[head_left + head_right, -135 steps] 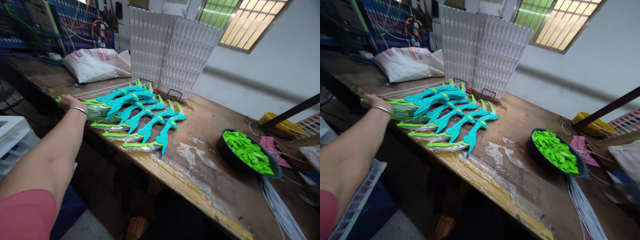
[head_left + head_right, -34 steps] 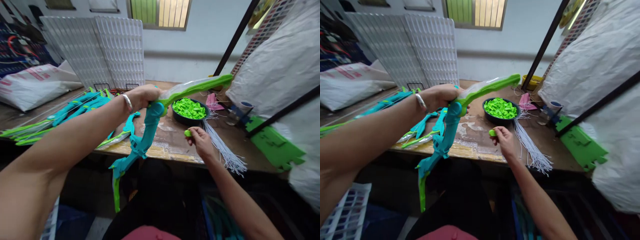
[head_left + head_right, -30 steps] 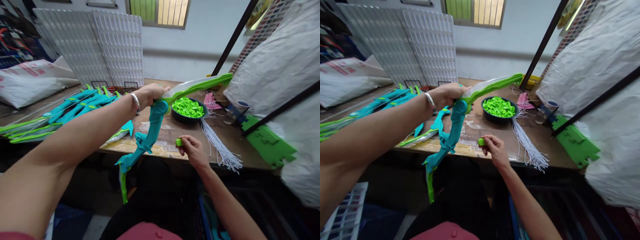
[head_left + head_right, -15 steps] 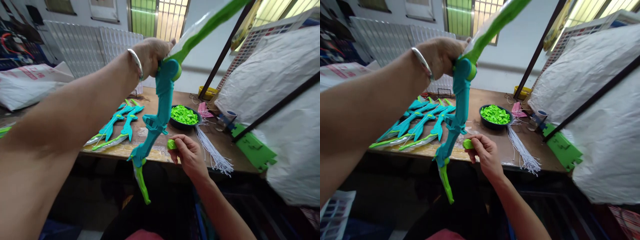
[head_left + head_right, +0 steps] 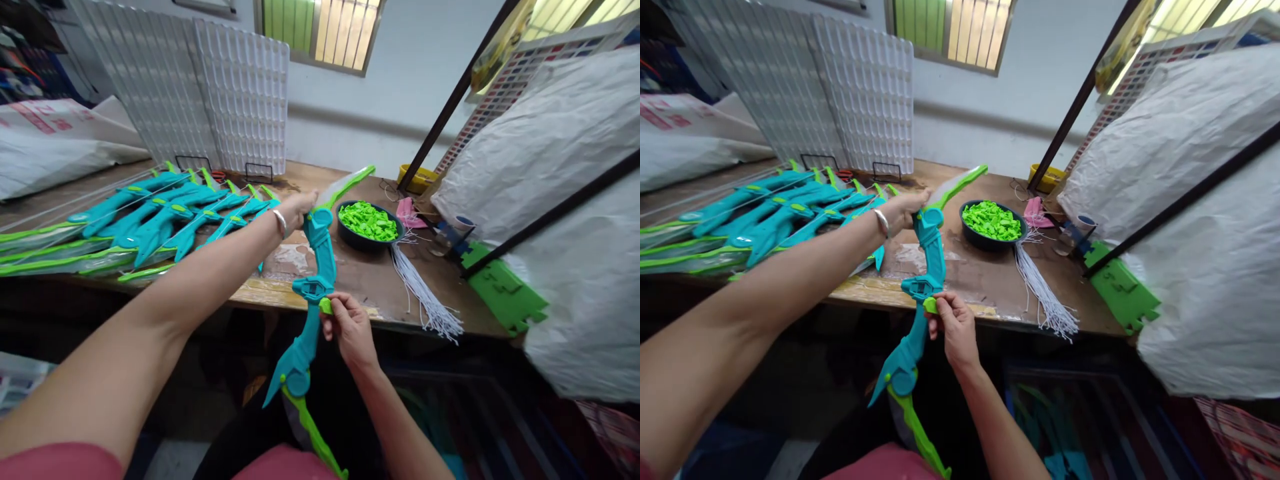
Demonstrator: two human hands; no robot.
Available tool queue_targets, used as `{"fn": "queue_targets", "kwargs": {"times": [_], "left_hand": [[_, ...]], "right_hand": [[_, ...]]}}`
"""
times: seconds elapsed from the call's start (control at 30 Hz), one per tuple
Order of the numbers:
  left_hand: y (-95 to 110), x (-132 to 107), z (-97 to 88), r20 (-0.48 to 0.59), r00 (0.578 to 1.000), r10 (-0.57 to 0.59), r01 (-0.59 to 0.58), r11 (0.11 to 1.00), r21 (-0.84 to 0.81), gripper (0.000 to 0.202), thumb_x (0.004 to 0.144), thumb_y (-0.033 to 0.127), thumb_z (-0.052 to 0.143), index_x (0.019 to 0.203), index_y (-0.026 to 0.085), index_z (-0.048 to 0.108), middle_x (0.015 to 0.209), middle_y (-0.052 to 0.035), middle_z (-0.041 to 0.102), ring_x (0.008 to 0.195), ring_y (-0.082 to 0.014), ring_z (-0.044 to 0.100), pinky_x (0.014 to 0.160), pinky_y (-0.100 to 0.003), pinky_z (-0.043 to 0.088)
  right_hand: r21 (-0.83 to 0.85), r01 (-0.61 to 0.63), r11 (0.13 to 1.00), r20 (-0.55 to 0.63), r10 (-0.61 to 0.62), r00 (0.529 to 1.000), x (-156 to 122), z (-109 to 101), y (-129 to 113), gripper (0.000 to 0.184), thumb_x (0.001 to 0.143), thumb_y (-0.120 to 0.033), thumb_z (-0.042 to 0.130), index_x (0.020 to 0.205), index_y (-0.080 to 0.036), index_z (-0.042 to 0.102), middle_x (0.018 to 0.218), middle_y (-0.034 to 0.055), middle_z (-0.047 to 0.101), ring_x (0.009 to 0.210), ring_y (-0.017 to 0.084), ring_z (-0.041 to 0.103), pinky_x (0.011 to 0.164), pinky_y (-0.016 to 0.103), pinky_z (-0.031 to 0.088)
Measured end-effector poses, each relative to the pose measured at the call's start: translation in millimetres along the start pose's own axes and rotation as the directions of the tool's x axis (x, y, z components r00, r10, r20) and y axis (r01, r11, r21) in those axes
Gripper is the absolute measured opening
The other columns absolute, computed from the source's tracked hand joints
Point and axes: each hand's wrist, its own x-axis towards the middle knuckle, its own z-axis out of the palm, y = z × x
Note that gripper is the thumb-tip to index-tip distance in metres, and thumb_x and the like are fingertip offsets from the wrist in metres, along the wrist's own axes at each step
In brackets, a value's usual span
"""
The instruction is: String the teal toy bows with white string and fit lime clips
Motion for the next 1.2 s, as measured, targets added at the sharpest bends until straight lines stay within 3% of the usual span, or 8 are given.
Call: {"fn": "queue_targets", "kwargs": {"times": [0.2,0.37,0.5,0.67,0.8,0.97,1.1,1.2], "left_hand": [[-83.5,-8.2,-24.1,0.122,0.968,-0.22,0.227,0.973,-0.041,0.038,0.083,0.051,0.079,0.084,0.016,0.063,0.069,-0.0065,0.07,0.065,-0.0218,0.066,0.065,-0.036,0.057],[-143.7,-48.0,-36.7,0.249,0.941,-0.227,0.264,0.956,-0.126,0.05,0.062,0.027,0.095,0.101,0.015,0.067,0.09,-0.0083,0.074,0.072,-0.0172,0.069,0.066,-0.027,0.056],[-183.0,-89.5,-27.2,0.292,0.936,-0.195,0.266,0.937,-0.228,0.056,0.062,0.033,0.095,0.109,0.017,0.067,0.101,-0.0087,0.074,0.088,-0.0209,0.071,0.08,-0.032,0.059],[-212.0,-119.5,-7.4,0.138,0.987,-0.086,0.142,0.87,-0.473,0.034,0.07,0.032,0.089,0.095,0.023,0.068,0.093,-0.0019,0.072,0.079,-0.0183,0.069,0.07,-0.029,0.058],[-199.9,-125.5,-2.4,0.069,0.996,-0.06,0.088,0.834,-0.544,0.028,0.073,0.03,0.086,0.09,0.024,0.065,0.088,0.0012,0.07,0.073,-0.0147,0.065,0.067,-0.026,0.056],[-146.3,-129.8,-14.7,0.0,0.999,0.055,-0.047,0.87,-0.491,0.039,0.074,0.033,0.084,0.104,0.026,0.061,0.092,-0.0004,0.071,0.077,-0.0197,0.071,0.074,-0.034,0.061],[-102.2,-133.0,-34.6,0.149,0.98,0.131,-0.067,0.925,-0.373,0.042,0.075,0.034,0.083,0.111,0.024,0.064,0.105,-0.0065,0.075,0.086,-0.0256,0.074,0.08,-0.039,0.061],[-81.8,-137.9,-43.8,0.334,0.937,0.102,-0.033,0.978,-0.207,0.03,0.08,0.033,0.079,0.106,0.023,0.069,0.103,-0.0064,0.076,0.084,-0.0248,0.073,0.078,-0.037,0.059]], "right_hand": [[0.003,-0.054,0.999,-0.057,0.054,0.997,7.5,-15.9,24.8,0.038,0.078,-0.053,0.082,0.089,-0.019,0.069,0.062,-0.0027,0.065,0.044,0.008,0.052,0.04,0.018,0.043],[-0.011,-0.108,0.994,-0.076,0.106,0.991,14.4,-27.2,28.8,0.036,0.078,-0.049,0.083,0.094,-0.018,0.072,0.071,0.0003,0.07,0.056,0.011,0.061,0.048,0.022,0.054],[-0.009,-0.126,0.992,-0.094,0.125,0.988,19.0,-31.7,38.6,0.034,0.079,-0.048,0.082,0.093,-0.019,0.073,0.066,-0.0011,0.069,0.053,0.011,0.061,0.05,0.023,0.056],[-0.045,-0.126,0.991,-0.076,0.122,0.99,18.1,-27.2,42.0,0.028,0.084,-0.045,0.078,0.095,-0.02,0.076,0.064,-0.002,0.069,0.052,0.011,0.062,0.053,0.023,0.056],[-0.159,-0.101,0.982,0.019,0.105,0.994,13.2,-16.5,17.0,0.022,0.085,-0.038,0.078,0.102,-0.023,0.078,0.074,-0.0005,0.072,0.06,0.014,0.068,0.062,0.028,0.06],[-0.343,0.09,0.935,0.049,-0.077,0.996,-1.4,-6.9,-37.6,0.023,0.088,-0.027,0.075,0.11,-0.03,0.076,0.085,-0.0004,0.072,0.062,0.014,0.069,0.063,0.03,0.061],[-0.477,0.237,0.846,0.075,-0.229,0.97,-21.0,-5.5,-74.4,0.02,0.087,-0.021,0.077,0.104,-0.032,0.075,0.092,0.002,0.072,0.07,0.017,0.071,0.062,0.032,0.061],[-0.564,0.39,0.728,0.212,-0.329,0.92,-40.4,-2.1,-92.0,0.023,0.088,-0.014,0.074,0.101,-0.033,0.076,0.091,0.0043,0.071,0.084,0.023,0.07,0.074,0.039,0.061]]}}
